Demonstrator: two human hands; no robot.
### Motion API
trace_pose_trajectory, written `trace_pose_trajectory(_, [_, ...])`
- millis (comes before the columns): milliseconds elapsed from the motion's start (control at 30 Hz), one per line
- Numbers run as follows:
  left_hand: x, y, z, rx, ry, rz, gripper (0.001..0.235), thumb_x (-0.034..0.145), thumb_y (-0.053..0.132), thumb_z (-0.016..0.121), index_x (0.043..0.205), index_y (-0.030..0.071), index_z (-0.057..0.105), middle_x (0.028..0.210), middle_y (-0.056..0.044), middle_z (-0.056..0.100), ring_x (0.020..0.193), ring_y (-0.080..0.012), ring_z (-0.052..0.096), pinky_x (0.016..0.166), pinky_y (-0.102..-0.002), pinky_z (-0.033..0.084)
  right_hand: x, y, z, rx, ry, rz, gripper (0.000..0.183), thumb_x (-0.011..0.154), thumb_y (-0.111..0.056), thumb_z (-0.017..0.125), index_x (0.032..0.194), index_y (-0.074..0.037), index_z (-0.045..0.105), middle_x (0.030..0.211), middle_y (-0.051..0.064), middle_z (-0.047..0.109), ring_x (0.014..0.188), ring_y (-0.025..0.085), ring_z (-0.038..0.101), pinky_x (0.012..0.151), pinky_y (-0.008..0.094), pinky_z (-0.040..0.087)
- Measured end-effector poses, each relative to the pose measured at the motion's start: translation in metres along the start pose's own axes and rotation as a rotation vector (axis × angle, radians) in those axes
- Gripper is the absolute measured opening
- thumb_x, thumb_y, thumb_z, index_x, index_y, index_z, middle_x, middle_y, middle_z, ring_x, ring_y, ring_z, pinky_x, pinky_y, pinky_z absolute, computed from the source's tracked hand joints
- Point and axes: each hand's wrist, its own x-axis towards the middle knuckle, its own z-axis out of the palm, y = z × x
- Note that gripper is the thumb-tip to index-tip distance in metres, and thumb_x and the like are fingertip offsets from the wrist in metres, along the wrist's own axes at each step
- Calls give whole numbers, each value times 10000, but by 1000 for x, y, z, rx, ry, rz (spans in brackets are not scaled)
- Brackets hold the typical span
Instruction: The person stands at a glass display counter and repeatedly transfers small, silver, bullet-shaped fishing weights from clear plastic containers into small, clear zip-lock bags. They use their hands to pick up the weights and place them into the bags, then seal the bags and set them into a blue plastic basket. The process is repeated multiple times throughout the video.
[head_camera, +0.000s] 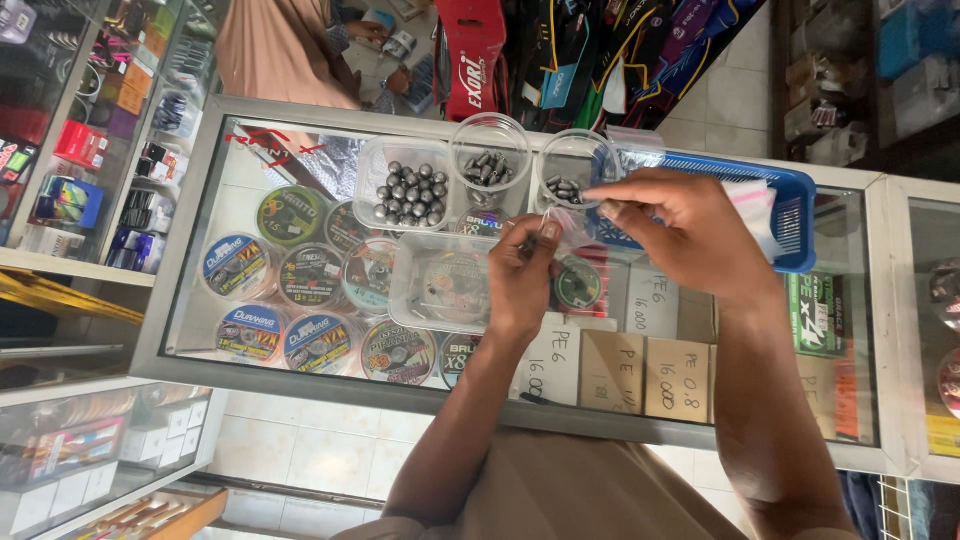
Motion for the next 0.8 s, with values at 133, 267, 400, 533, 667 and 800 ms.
trace_pose_trajectory(133, [-1, 1, 2, 21, 7, 10, 98, 942, 88, 581, 894, 57, 661, 881, -14, 473, 509, -74, 499, 519, -215, 476, -5, 0, -2, -14, -9, 2, 351, 777, 44, 695, 1123, 38, 641, 812, 168, 692, 722, 209, 636, 702, 363, 538])
trace_pose_trajectory(267, [-1, -2, 2, 4, 6, 4, 111, 948, 82, 570, 905, 48, 667, 901, -29, 473, 505, -78, 498, 519, -222, 469, -4, 7, 0, -165, -19, -41, 194, 751, -6, 743, 941, -24, 706, 798, 128, 707, 743, 234, 678, 696, 364, 535])
trace_pose_trajectory(400, [-1, 0, 5, -27, 5, -47, 123, 953, 92, 572, 891, 52, 671, 839, -26, 444, 517, -103, 493, 512, -222, 467, 3, -1, 6, -303, -108, -22, 155, 839, -50, 667, 977, 18, 689, 924, 220, 675, 836, 359, 670, 746, 437, 546])
trace_pose_trajectory(533, [-4, 6, 10, -43, 3, -91, 117, 951, 112, 586, 918, 43, 675, 828, -21, 444, 548, -92, 480, 521, -228, 475, -1, 13, 6, -255, -147, 61, 189, 881, -80, 616, 1032, 20, 672, 869, 227, 681, 800, 386, 679, 695, 471, 550])
trace_pose_trajectory(667, [-4, -4, 12, -83, 20, -148, 109, 957, 116, 572, 940, 66, 667, 772, -22, 448, 491, -118, 528, 486, -211, 502, 1, 12, 1, -209, -139, 117, 161, 853, -60, 642, 997, -1, 688, 855, 206, 704, 813, 340, 701, 696, 439, 554])
trace_pose_trajectory(800, [-6, -5, 12, -186, -54, -247, 193, 995, 197, 517, 1093, 89, 643, 906, -63, 568, 721, -194, 638, 606, -303, 564, 3, 2, -2, -135, -168, 126, 236, 827, 62, 591, 1040, 29, 687, 888, 245, 691, 851, 359, 696, 691, 447, 567])
